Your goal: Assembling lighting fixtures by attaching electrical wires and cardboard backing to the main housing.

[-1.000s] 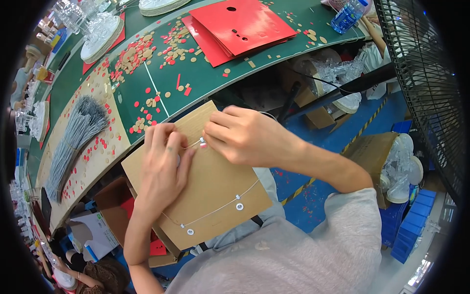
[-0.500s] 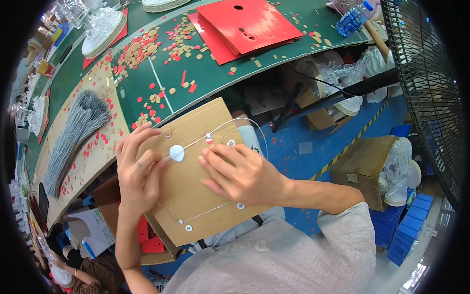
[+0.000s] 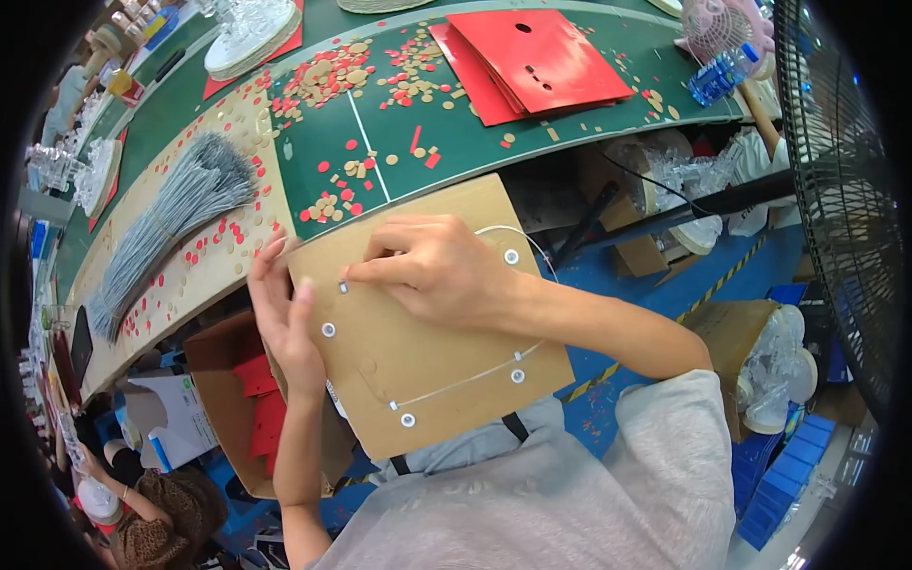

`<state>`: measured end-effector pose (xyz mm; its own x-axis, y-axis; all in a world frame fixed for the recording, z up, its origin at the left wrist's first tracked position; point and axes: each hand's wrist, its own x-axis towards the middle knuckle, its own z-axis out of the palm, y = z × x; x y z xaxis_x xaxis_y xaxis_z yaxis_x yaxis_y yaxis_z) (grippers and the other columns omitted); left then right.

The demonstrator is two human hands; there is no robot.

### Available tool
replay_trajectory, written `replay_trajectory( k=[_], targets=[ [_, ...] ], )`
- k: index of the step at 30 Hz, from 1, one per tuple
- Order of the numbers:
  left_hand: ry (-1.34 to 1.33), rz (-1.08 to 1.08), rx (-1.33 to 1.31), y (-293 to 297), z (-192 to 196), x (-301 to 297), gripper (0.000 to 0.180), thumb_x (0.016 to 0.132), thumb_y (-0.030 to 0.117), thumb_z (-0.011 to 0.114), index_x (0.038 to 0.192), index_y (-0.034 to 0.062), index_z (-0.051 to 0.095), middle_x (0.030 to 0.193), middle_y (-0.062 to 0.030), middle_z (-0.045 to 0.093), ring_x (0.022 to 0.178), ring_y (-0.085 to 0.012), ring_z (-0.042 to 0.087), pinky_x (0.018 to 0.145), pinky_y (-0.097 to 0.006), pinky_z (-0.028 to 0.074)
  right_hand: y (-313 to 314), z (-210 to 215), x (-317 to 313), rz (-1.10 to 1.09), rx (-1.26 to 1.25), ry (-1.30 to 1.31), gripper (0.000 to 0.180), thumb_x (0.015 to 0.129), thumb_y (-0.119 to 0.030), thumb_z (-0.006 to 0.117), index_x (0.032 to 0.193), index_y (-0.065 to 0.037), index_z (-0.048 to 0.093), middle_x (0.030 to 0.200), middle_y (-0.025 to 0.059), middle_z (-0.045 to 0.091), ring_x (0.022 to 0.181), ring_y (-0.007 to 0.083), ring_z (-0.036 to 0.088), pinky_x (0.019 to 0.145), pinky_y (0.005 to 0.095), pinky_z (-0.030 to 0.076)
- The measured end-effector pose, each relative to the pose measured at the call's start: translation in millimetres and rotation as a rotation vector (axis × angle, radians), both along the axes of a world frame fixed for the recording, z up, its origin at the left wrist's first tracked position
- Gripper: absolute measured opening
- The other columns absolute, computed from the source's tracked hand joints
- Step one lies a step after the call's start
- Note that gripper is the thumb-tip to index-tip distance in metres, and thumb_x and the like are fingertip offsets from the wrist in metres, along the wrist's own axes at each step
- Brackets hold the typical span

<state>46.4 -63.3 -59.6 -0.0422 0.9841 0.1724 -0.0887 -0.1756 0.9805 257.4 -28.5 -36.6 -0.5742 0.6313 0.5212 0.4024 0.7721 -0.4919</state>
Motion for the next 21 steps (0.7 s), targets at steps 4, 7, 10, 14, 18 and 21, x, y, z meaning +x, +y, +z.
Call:
replay_trajectory(
  k=[4, 7, 10, 14, 18, 21],
  targets=[
    [-0.200, -0.110, -0.228, -14.1, 12.3, 8.7, 0.076, 0.091, -0.003, 0.056, 0.158, 0.0014, 0.021, 0.151, -0.0177, 0.044, 0.135, -0.0249, 0.051, 0.114, -0.040, 0.040, -3.4, 6.4, -3.0, 0.010, -0.004, 0.022, 0.038, 0.072, -0.001, 0.076, 0.109, -0.009, 0.077, 0.090, 0.0053, 0.066, 0.078, 0.0200, 0.065, 0.060, 0.0315, 0.055],
    [-0.305, -0.108, -0.195, -14.8, 12.3, 8.8, 0.081, 0.090, -0.005, 0.056, 0.161, 0.0036, 0.020, 0.150, -0.0168, 0.047, 0.132, -0.0234, 0.055, 0.111, -0.037, 0.044, -6.2, 16.9, -2.9, 0.061, 0.070, -0.132, 0.039, 0.071, -0.004, 0.074, 0.109, -0.005, 0.076, 0.087, 0.0055, 0.060, 0.080, 0.0198, 0.065, 0.061, 0.0305, 0.056],
    [-0.283, -0.137, -0.205, -14.6, 3.0, 3.4, 0.077, 0.089, -0.006, 0.056, 0.160, 0.0034, 0.028, 0.143, -0.0160, 0.055, 0.126, -0.0201, 0.060, 0.107, -0.034, 0.047, -2.9, 27.2, 2.4, 0.119, 0.208, -0.323, 0.041, 0.071, -0.008, 0.071, 0.111, -0.002, 0.074, 0.085, 0.0051, 0.055, 0.082, 0.0199, 0.065, 0.064, 0.0303, 0.056],
    [-0.321, -0.126, -0.229, -11.6, 6.0, 3.4, 0.081, 0.088, -0.006, 0.057, 0.161, 0.0035, 0.025, 0.141, -0.0162, 0.057, 0.121, -0.0188, 0.063, 0.103, -0.033, 0.050, -5.5, 24.4, 10.7, 0.132, 0.360, -0.411, 0.046, 0.071, -0.012, 0.068, 0.116, 0.000, 0.072, 0.085, 0.0045, 0.052, 0.082, 0.0206, 0.063, 0.068, 0.0323, 0.057],
    [-0.310, -0.125, -0.222, -14.4, 3.0, 5.4, 0.081, 0.088, -0.006, 0.057, 0.162, 0.0039, 0.024, 0.141, -0.0162, 0.057, 0.122, -0.0188, 0.063, 0.103, -0.032, 0.050, -7.9, 23.9, 14.5, 0.164, 0.352, -0.442, 0.050, 0.070, -0.012, 0.068, 0.118, 0.002, 0.071, 0.086, 0.0051, 0.053, 0.083, 0.0211, 0.062, 0.071, 0.0331, 0.057],
    [-0.321, -0.123, -0.219, -14.2, 5.8, 8.4, 0.082, 0.088, -0.006, 0.057, 0.162, 0.0041, 0.024, 0.141, -0.0162, 0.057, 0.122, -0.0189, 0.063, 0.103, -0.032, 0.050, -9.4, 28.6, 13.2, 0.182, 0.352, -0.480, 0.053, 0.070, -0.012, 0.067, 0.120, 0.005, 0.069, 0.090, 0.0057, 0.053, 0.085, 0.0211, 0.060, 0.073, 0.0335, 0.055]
  ],
)
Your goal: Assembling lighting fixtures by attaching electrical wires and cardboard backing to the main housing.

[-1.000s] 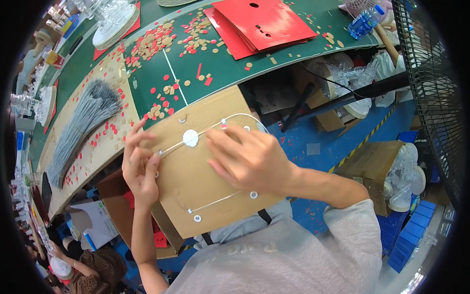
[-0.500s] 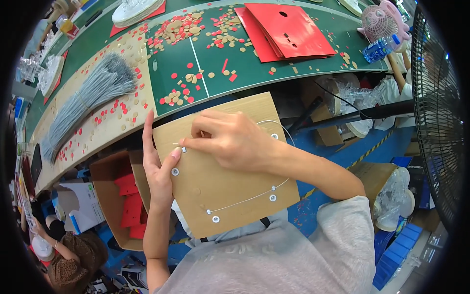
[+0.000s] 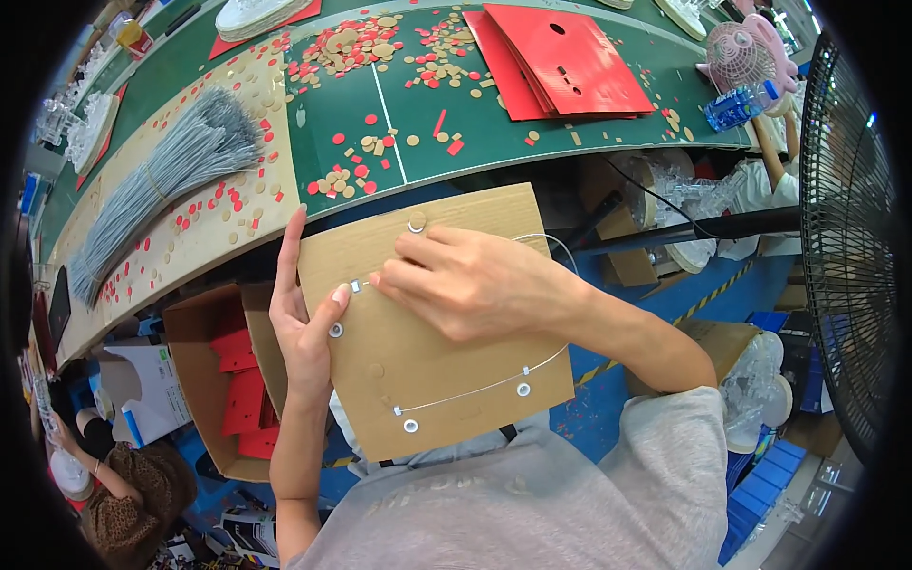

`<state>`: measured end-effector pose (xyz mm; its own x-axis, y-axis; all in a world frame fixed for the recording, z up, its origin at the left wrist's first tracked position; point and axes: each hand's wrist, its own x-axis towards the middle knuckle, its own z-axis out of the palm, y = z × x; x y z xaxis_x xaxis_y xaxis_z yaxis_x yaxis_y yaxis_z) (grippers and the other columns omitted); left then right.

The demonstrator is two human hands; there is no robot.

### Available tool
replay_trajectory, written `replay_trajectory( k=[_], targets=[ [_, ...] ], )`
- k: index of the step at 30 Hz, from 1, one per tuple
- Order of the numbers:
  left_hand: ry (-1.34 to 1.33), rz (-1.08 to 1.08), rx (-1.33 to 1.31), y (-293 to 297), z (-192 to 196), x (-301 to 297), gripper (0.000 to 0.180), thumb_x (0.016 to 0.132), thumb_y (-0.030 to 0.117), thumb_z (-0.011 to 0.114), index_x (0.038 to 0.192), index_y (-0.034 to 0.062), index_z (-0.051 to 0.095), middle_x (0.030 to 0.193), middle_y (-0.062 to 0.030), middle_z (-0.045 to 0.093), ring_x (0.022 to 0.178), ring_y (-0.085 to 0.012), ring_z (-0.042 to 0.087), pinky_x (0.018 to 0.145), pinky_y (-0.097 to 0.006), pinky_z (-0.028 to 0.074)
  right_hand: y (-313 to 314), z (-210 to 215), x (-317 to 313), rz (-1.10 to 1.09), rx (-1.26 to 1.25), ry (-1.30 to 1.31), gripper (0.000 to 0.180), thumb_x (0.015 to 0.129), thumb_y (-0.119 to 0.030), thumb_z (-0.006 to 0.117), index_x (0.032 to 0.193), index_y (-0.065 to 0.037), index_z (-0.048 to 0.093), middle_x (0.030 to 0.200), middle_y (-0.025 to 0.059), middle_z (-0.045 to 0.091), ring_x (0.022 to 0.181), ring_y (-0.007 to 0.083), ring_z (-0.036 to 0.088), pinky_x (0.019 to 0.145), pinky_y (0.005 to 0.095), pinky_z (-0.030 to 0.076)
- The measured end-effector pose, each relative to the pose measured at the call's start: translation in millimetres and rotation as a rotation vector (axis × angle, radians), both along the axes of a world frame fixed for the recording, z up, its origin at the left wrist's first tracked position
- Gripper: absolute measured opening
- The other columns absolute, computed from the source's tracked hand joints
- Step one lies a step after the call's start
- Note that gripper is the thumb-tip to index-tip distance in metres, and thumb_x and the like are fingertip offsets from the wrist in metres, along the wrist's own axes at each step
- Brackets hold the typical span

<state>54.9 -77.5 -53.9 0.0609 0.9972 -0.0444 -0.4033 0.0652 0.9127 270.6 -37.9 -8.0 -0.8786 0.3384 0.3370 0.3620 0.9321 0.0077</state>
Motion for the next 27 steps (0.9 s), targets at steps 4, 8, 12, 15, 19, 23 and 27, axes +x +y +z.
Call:
replay_trajectory(
  k=[4, 8, 12, 15, 19, 23, 27],
  targets=[
    [0.006, 0.019, -0.015, 0.7, -1.5, 0.8, 0.082, 0.087, -0.006, 0.057, 0.162, 0.0042, 0.024, 0.141, -0.0158, 0.057, 0.122, -0.0184, 0.063, 0.100, -0.031, 0.051, 2.0, 7.1, -5.6, 0.046, -0.034, -0.087, 0.056, 0.071, -0.013, 0.067, 0.123, 0.009, 0.064, 0.094, 0.0066, 0.054, 0.086, 0.0209, 0.058, 0.076, 0.0331, 0.053],
    [0.002, 0.004, 0.009, 2.1, -1.4, -1.7, 0.083, 0.086, -0.007, 0.056, 0.162, 0.0042, 0.024, 0.142, -0.0152, 0.057, 0.121, -0.0178, 0.063, 0.098, -0.029, 0.051, 2.9, 21.0, -7.4, 0.062, -0.050, -0.173, 0.058, 0.072, -0.014, 0.068, 0.124, 0.010, 0.061, 0.094, 0.0076, 0.055, 0.086, 0.0208, 0.058, 0.078, 0.0323, 0.052],
    [0.010, 0.002, -0.007, 4.6, -2.7, -2.8, 0.084, 0.085, -0.007, 0.056, 0.162, 0.0042, 0.024, 0.142, -0.0152, 0.057, 0.121, -0.0181, 0.063, 0.098, -0.030, 0.051, 5.6, 13.2, -9.6, 0.087, -0.015, -0.137, 0.058, 0.072, -0.014, 0.068, 0.124, 0.009, 0.061, 0.094, 0.0080, 0.055, 0.084, 0.0204, 0.058, 0.078, 0.0318, 0.053],
    [-0.014, 0.039, 0.018, 5.0, -5.2, -0.6, 0.084, 0.085, -0.006, 0.057, 0.162, 0.0046, 0.024, 0.143, -0.0158, 0.057, 0.121, -0.0186, 0.064, 0.099, -0.030, 0.052, 4.1, 8.8, -10.6, 0.066, -0.038, -0.133, 0.055, 0.071, -0.012, 0.069, 0.121, 0.010, 0.063, 0.092, 0.0079, 0.056, 0.082, 0.0203, 0.060, 0.076, 0.0327, 0.054],
    [-0.017, 0.007, -0.004, 6.6, -3.4, -1.7, 0.085, 0.085, -0.006, 0.057, 0.163, 0.0048, 0.023, 0.144, -0.0165, 0.056, 0.121, -0.0188, 0.063, 0.100, -0.030, 0.051, 8.5, -3.6, -3.7, 0.049, -0.008, 0.049, 0.049, 0.069, -0.009, 0.069, 0.113, 0.011, 0.068, 0.090, 0.0085, 0.058, 0.084, 0.0212, 0.063, 0.074, 0.0338, 0.056],
    [-0.024, 0.004, -0.011, 7.6, -3.8, -1.9, 0.087, 0.084, -0.005, 0.057, 0.163, 0.0052, 0.021, 0.145, -0.0161, 0.055, 0.120, -0.0173, 0.064, 0.097, -0.028, 0.052, 5.9, -0.8, -8.3, 0.035, -0.078, -0.010, 0.048, 0.067, -0.008, 0.070, 0.111, 0.011, 0.069, 0.090, 0.0091, 0.060, 0.087, 0.0224, 0.065, 0.075, 0.0332, 0.056],
    [-0.017, -0.018, 0.011, 8.9, -8.0, -6.8, 0.089, 0.083, -0.004, 0.057, 0.164, 0.0053, 0.020, 0.146, -0.0154, 0.055, 0.117, -0.0154, 0.064, 0.090, -0.025, 0.052, 5.8, -8.9, -17.3, 0.050, -0.062, 0.052, 0.046, 0.066, -0.007, 0.070, 0.109, 0.011, 0.069, 0.090, 0.0094, 0.060, 0.086, 0.0231, 0.065, 0.073, 0.0336, 0.057]
  ],
)
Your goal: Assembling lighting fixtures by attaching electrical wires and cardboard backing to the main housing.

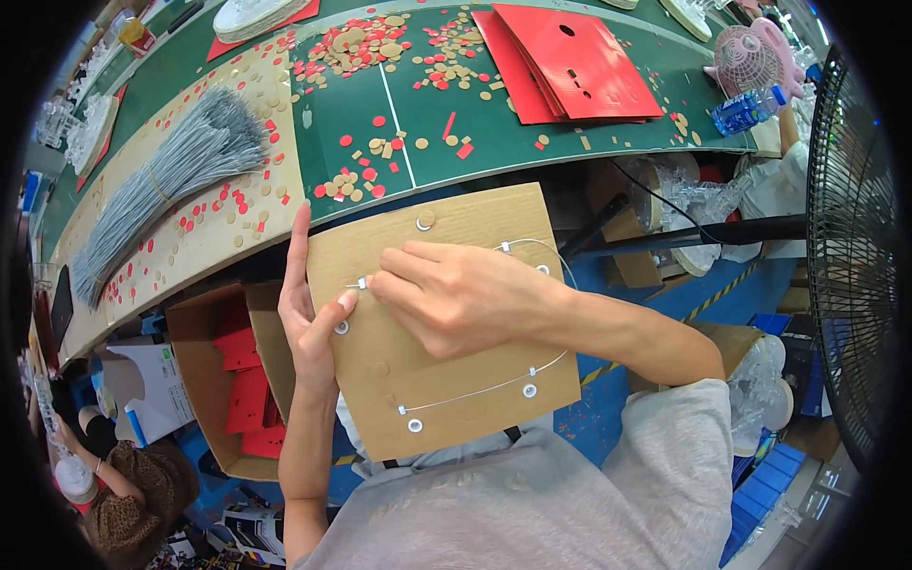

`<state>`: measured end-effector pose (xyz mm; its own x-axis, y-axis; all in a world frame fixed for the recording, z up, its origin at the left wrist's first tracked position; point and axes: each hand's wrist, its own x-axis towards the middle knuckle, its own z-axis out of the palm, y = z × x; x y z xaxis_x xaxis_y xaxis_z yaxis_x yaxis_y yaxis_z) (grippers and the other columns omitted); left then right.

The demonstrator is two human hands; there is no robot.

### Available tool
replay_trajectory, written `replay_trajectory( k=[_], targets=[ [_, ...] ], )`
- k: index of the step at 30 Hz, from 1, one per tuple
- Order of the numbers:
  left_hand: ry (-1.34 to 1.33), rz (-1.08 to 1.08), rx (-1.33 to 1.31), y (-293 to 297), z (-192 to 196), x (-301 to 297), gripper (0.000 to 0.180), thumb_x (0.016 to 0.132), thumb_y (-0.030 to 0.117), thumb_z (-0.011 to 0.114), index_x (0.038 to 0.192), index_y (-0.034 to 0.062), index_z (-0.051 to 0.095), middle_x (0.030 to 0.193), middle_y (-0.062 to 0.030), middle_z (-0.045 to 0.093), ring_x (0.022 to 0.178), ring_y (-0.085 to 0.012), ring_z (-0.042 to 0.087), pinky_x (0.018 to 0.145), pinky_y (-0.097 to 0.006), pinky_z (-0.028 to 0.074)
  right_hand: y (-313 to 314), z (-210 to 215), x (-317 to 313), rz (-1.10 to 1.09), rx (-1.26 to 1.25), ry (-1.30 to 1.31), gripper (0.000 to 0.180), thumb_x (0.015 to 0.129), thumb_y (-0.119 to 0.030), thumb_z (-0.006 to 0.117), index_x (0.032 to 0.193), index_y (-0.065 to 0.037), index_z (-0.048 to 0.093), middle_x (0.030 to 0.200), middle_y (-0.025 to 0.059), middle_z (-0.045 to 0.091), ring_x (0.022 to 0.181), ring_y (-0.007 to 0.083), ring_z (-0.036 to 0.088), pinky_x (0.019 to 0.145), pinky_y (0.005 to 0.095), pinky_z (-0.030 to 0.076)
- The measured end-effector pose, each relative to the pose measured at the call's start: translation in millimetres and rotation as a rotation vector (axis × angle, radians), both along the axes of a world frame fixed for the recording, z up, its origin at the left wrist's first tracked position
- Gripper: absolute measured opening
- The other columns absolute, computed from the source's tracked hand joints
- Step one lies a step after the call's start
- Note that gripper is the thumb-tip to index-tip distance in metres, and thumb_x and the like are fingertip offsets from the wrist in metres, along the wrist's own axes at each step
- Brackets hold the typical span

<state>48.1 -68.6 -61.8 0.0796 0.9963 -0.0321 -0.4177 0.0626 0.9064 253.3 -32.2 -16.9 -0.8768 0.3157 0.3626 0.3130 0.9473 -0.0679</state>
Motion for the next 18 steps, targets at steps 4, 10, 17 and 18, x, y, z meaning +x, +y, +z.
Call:
replay_trajectory(
  k=[4, 10, 17, 18],
  targets=[
    [-0.017, -0.012, -0.029, 1.1, 1.1, -0.1, 0.091, 0.082, -0.003, 0.057, 0.164, 0.0048, 0.018, 0.146, -0.0155, 0.055, 0.115, -0.0142, 0.064, 0.087, -0.023, 0.051, 3.3, 3.8, 11.6, -0.042, 0.012, 0.061, 0.045, 0.066, -0.007, 0.070, 0.108, 0.010, 0.069, 0.088, 0.0099, 0.060, 0.082, 0.0239, 0.065, 0.068, 0.0350, 0.057],
    [-0.010, 0.021, 0.005, -0.3, 2.2, 10.9, 0.093, 0.082, -0.002, 0.059, 0.165, 0.0046, 0.017, 0.143, -0.0156, 0.057, 0.113, -0.0140, 0.065, 0.086, -0.023, 0.052, -3.1, 5.6, 7.1, -0.083, 0.084, 0.024, 0.043, 0.065, -0.006, 0.070, 0.105, 0.010, 0.070, 0.085, 0.0092, 0.059, 0.075, 0.0225, 0.063, 0.063, 0.0340, 0.055],
    [0.005, -0.013, -0.032, -1.2, 6.4, 5.7, 0.093, 0.082, -0.002, 0.059, 0.164, 0.0031, 0.018, 0.145, -0.0164, 0.056, 0.119, -0.0153, 0.062, 0.093, -0.025, 0.050, -7.4, 3.7, 7.9, -0.078, 0.099, -0.005, 0.041, 0.065, -0.007, 0.068, 0.100, 0.014, 0.068, 0.088, 0.0116, 0.059, 0.080, 0.0235, 0.063, 0.069, 0.0337, 0.055],
    [-0.009, 0.005, -0.014, -1.7, 6.7, 9.3, 0.094, 0.082, -0.002, 0.060, 0.164, 0.0034, 0.016, 0.145, -0.0161, 0.056, 0.120, -0.0170, 0.062, 0.097, -0.027, 0.049, -9.2, 3.4, 10.7, -0.091, 0.109, -0.027, 0.041, 0.065, -0.008, 0.067, 0.100, 0.014, 0.068, 0.090, 0.0120, 0.060, 0.083, 0.0237, 0.064, 0.070, 0.0341, 0.055]
  ],
)
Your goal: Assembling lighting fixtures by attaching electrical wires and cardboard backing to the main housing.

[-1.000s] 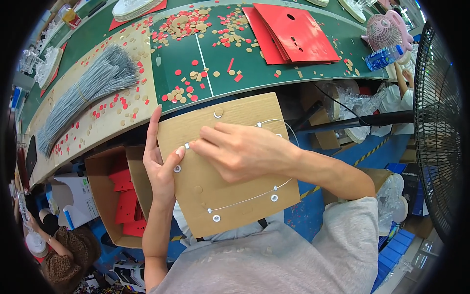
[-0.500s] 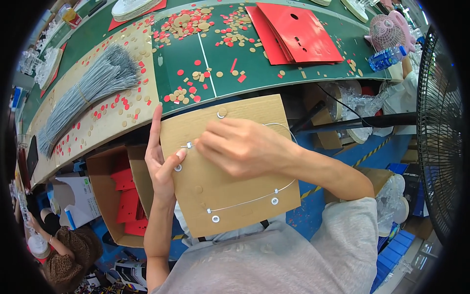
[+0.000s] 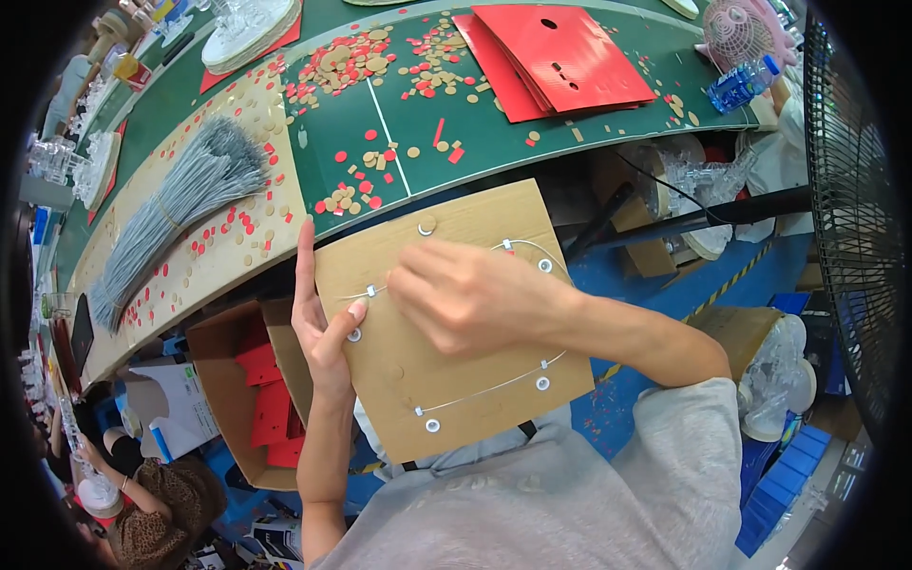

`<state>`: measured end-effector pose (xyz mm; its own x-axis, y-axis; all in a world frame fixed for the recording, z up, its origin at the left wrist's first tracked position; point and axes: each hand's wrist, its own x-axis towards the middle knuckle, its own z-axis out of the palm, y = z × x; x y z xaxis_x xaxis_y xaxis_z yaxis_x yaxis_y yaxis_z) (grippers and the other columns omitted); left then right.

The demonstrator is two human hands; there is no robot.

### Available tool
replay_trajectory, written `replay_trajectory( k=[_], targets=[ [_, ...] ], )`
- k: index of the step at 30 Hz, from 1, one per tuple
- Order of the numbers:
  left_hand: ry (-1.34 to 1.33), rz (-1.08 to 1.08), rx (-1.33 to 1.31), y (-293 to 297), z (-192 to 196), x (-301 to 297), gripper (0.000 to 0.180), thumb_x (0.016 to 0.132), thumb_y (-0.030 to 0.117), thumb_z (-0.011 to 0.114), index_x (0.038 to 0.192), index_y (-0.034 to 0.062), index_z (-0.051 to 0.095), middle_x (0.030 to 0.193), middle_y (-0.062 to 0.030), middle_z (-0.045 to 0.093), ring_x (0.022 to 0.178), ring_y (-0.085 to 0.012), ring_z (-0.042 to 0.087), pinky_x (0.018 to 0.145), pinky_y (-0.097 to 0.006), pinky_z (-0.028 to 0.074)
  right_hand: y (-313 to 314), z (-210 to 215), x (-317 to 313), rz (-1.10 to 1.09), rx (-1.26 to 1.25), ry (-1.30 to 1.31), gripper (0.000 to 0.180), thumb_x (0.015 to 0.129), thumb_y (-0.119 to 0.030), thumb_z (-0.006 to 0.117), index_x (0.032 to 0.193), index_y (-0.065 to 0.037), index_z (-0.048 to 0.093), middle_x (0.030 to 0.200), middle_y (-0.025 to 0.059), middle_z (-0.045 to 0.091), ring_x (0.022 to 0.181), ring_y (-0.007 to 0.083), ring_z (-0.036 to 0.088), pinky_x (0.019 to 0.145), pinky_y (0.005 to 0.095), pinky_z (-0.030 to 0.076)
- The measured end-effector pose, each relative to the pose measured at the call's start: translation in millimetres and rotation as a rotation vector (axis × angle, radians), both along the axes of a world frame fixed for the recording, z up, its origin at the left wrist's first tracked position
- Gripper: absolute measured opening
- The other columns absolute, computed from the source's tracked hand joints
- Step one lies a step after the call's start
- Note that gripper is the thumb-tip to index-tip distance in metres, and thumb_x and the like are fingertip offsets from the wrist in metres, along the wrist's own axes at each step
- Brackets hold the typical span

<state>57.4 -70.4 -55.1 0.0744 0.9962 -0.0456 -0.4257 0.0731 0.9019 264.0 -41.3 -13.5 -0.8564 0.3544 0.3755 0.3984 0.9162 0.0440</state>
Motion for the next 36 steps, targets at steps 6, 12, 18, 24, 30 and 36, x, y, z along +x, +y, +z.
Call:
replay_trajectory(
  k=[6, 12, 18, 24, 30, 36],
  targets=[
    [0.172, 0.041, 0.114, 6.4, 6.0, 7.6, 0.073, 0.085, -0.004, 0.063, 0.154, -0.0038, 0.040, 0.147, -0.0201, 0.054, 0.129, -0.0230, 0.058, 0.110, -0.033, 0.042, 2.6, -2.9, -7.1, -0.007, -0.014, 0.068, 0.036, 0.069, -0.008, 0.070, 0.099, 0.011, 0.069, 0.095, 0.0114, 0.063, 0.089, 0.0229, 0.064, 0.077, 0.0333, 0.056],
    [0.494, 0.339, 0.097, -9.6, -3.2, 4.2, 0.014, 0.086, -0.009, 0.070, 0.099, -0.0121, 0.075, 0.146, -0.0250, 0.056, 0.136, -0.0345, 0.055, 0.112, -0.041, 0.044, -18.6, 1.9, 30.3, -0.396, -0.075, 0.400, 0.034, 0.077, -0.009, 0.078, 0.109, 0.000, 0.073, 0.112, 0.0104, 0.067, 0.104, 0.0246, 0.065, 0.082, 0.0321, 0.056],
    [0.872, 0.280, 0.511, -5.4, 2.0, 1.0, 0.004, 0.088, -0.012, 0.067, 0.085, -0.0094, 0.068, 0.119, -0.0220, 0.069, 0.131, -0.0407, 0.059, 0.114, -0.052, 0.041, -108.5, -28.4, 65.7, -1.049, -0.390, 0.788, 0.034, 0.074, 0.001, 0.082, 0.107, 0.001, 0.076, 0.107, 0.0145, 0.076, 0.095, 0.0263, 0.074, 0.080, 0.0344, 0.060],
    [0.931, 0.227, 0.659, -2.4, 2.8, -0.8, 0.008, 0.089, -0.014, 0.063, 0.084, -0.0078, 0.061, 0.094, -0.0180, 0.068, 0.116, -0.0443, 0.068, 0.111, -0.059, 0.044, -120.4, -29.0, 56.2, -1.016, -0.455, 0.919, 0.038, 0.074, -0.004, 0.085, 0.111, -0.001, 0.077, 0.114, 0.0154, 0.073, 0.094, 0.0261, 0.074, 0.083, 0.0335, 0.059],
    [0.814, 0.388, 0.786, -7.2, -7.8, -9.5, 0.009, 0.095, -0.010, 0.061, 0.088, -0.0079, 0.056, 0.094, -0.0165, 0.062, 0.103, -0.0448, 0.072, 0.100, -0.055, 0.054, -111.2, -12.0, 41.1, -0.981, -0.361, 0.667, 0.051, 0.071, -0.009, 0.088, 0.119, -0.005, 0.075, 0.126, 0.0151, 0.065, 0.097, 0.0291, 0.071, 0.086, 0.0344, 0.057],
    [0.865, 0.268, 0.586, 5.5, 3.1, -5.2, 0.033, 0.109, 0.013, 0.046, 0.092, -0.0101, 0.064, 0.105, -0.0221, 0.071, 0.112, -0.0344, 0.070, 0.091, -0.039, 0.057, -123.0, -29.7, 44.0, -1.006, -0.458, 0.921, 0.045, 0.069, -0.007, 0.089, 0.112, -0.003, 0.077, 0.128, 0.0190, 0.069, 0.102, 0.0281, 0.074, 0.087, 0.0344, 0.059]
  ],
)
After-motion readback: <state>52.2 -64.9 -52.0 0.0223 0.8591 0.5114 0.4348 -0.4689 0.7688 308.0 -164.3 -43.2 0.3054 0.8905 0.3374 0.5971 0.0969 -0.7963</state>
